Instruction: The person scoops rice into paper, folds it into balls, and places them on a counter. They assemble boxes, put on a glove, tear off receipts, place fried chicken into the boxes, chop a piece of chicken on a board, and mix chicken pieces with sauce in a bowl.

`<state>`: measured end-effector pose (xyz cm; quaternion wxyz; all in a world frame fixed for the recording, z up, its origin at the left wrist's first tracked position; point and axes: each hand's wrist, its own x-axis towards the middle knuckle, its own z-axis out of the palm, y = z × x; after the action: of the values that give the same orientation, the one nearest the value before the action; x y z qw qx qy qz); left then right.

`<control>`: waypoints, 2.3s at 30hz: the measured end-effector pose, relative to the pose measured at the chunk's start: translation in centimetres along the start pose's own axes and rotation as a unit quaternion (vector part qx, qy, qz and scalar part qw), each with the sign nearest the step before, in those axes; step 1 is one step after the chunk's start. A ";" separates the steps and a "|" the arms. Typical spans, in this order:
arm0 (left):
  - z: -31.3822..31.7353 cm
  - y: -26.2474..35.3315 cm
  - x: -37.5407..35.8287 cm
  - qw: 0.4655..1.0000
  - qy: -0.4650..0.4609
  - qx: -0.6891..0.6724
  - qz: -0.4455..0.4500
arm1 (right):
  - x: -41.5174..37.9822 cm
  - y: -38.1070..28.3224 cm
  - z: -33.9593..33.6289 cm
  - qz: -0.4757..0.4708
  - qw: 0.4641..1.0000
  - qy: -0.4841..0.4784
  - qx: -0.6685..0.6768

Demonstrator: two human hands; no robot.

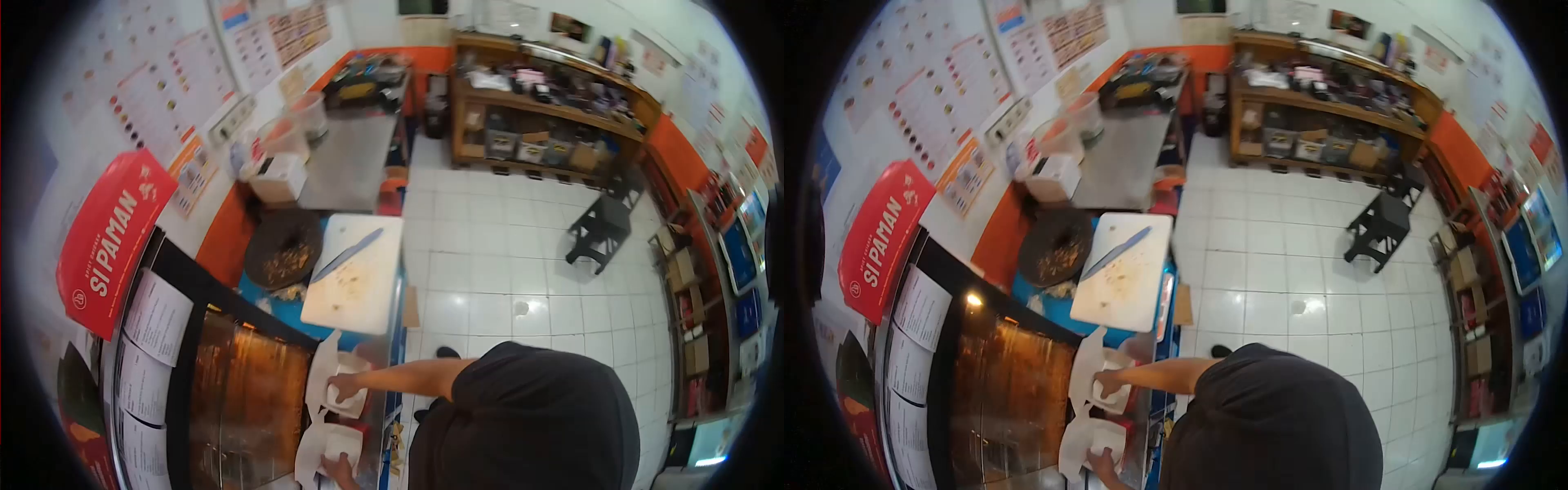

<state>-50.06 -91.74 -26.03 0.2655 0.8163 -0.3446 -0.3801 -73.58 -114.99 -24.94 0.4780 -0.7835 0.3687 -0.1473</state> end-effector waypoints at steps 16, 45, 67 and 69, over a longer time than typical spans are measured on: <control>8.9 22.0 -19.5 0.970 0.177 -0.056 -0.158 | 16.7 -2.7 -25.3 -0.179 0.981 -0.074 0.007; 54.8 72.5 -12.2 0.794 -0.133 0.009 0.593 | -40.7 12.1 -61.1 0.113 0.858 0.472 -0.169; 87.9 92.0 -22.5 0.725 -0.434 0.009 0.534 | -58.9 28.4 -83.2 0.303 0.708 0.635 -0.065; 92.3 95.4 -23.4 0.740 -0.451 -0.038 0.496 | -60.0 29.6 -85.8 0.332 0.696 0.637 0.002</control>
<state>-169.68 -148.98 -2.09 0.2610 0.2515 -0.7657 -0.5313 -177.67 -134.83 -0.11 0.1481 -0.3276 0.8206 -0.4441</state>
